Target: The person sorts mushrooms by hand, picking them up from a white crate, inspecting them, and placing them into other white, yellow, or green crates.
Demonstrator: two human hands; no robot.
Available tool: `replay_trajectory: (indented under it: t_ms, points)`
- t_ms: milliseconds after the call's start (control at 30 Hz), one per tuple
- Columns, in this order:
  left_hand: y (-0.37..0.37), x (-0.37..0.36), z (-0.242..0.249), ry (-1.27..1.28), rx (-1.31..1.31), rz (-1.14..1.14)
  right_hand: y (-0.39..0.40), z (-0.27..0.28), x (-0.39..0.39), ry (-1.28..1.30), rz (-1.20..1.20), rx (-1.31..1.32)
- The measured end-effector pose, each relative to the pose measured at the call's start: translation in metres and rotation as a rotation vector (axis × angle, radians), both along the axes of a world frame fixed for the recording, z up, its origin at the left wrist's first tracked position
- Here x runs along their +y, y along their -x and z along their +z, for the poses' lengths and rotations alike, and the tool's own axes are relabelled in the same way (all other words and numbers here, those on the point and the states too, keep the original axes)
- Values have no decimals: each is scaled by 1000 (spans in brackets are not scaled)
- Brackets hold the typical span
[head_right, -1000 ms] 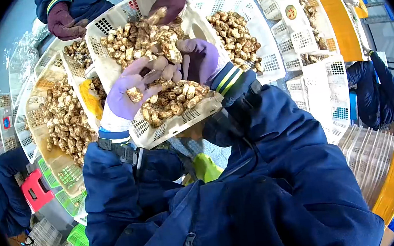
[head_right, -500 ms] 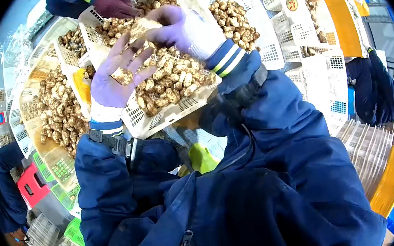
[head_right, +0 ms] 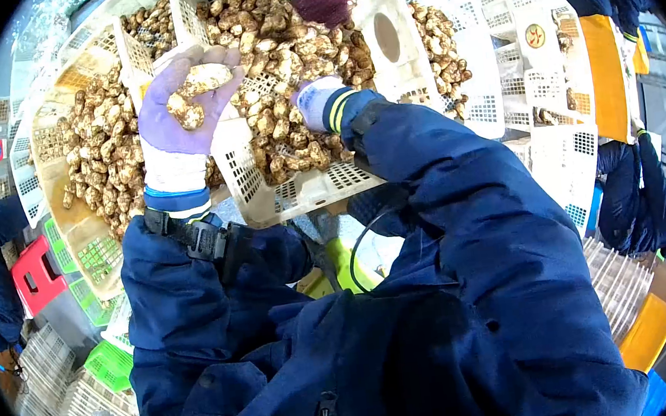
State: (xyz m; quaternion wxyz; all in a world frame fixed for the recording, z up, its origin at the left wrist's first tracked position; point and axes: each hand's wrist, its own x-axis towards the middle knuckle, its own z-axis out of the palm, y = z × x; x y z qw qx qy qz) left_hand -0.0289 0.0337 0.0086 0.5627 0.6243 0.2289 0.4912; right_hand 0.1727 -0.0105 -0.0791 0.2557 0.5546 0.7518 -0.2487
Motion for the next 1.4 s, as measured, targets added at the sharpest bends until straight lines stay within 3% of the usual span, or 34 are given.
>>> replay_trajectory:
  t_ms: [67,167,233,267,333,400,467,500,533,567,600,633,667,733,767,833,867,900,933,1000,1067,1100,1133,1200,1267,1333,1367,1400]
  points:
    - [8,7,-16,-98,128,10,5,5,13,143,14,-59]
    - [19,9,-23,-83,383,41,-22,27,32,130,-238,79]
    - [13,0,-17,285,354,-69,-39,47,41,-6,-527,286]
    - [9,-4,-19,304,372,-99,-37,68,42,-50,-613,463]
    - [4,-4,-30,1,432,-135,-10,117,33,-175,-508,652]
    - [9,-1,-23,-206,505,-113,1,139,30,-40,-554,800]
    - [15,2,-6,-399,664,-36,-30,80,47,-314,-674,805]
    - [16,1,-8,-365,556,26,-46,51,50,-413,-408,436]
    - [11,-3,-7,-104,280,-22,-43,37,53,-100,-92,-12]
    - [5,-8,-5,157,1,-64,-41,21,35,70,8,-18]
    - [4,-1,2,600,-221,-116,-39,0,25,175,-12,3]
    - [3,5,9,1041,-512,-46,-34,-3,17,125,-89,74]
    - [2,4,13,825,-449,-26,-27,-5,15,115,-130,5]
    - [10,8,17,750,-421,53,-23,-13,15,95,-97,-10]
    - [14,11,9,155,38,216,-20,-6,15,133,-122,-34]
    - [48,19,12,-115,114,341,-26,-17,9,116,-105,-1]
    - [74,30,26,432,-215,306,-24,-15,6,150,-112,-20]
    - [93,33,32,87,176,562,-20,-1,6,131,-106,-6]
    - [125,40,35,-567,521,570,-24,-12,9,121,-76,-1]
    - [140,33,49,-401,603,783,-39,-24,21,161,-133,14]
    - [110,30,75,114,98,1043,-36,43,29,94,-367,113]
    - [115,33,68,-65,137,1074,-47,32,41,41,-427,157]
    - [114,33,68,-159,231,1083,-42,54,50,9,-430,185]
    - [115,32,75,-355,426,1101,-17,92,59,-24,-468,683]
    - [93,25,88,-117,142,1074,19,144,63,5,-495,1085]
    - [95,27,86,-220,165,1145,18,106,87,-416,-405,1018]
    - [90,27,85,-222,3,1090,7,78,100,-577,-128,568]
    - [96,32,79,-376,171,1154,5,56,98,-414,21,232]
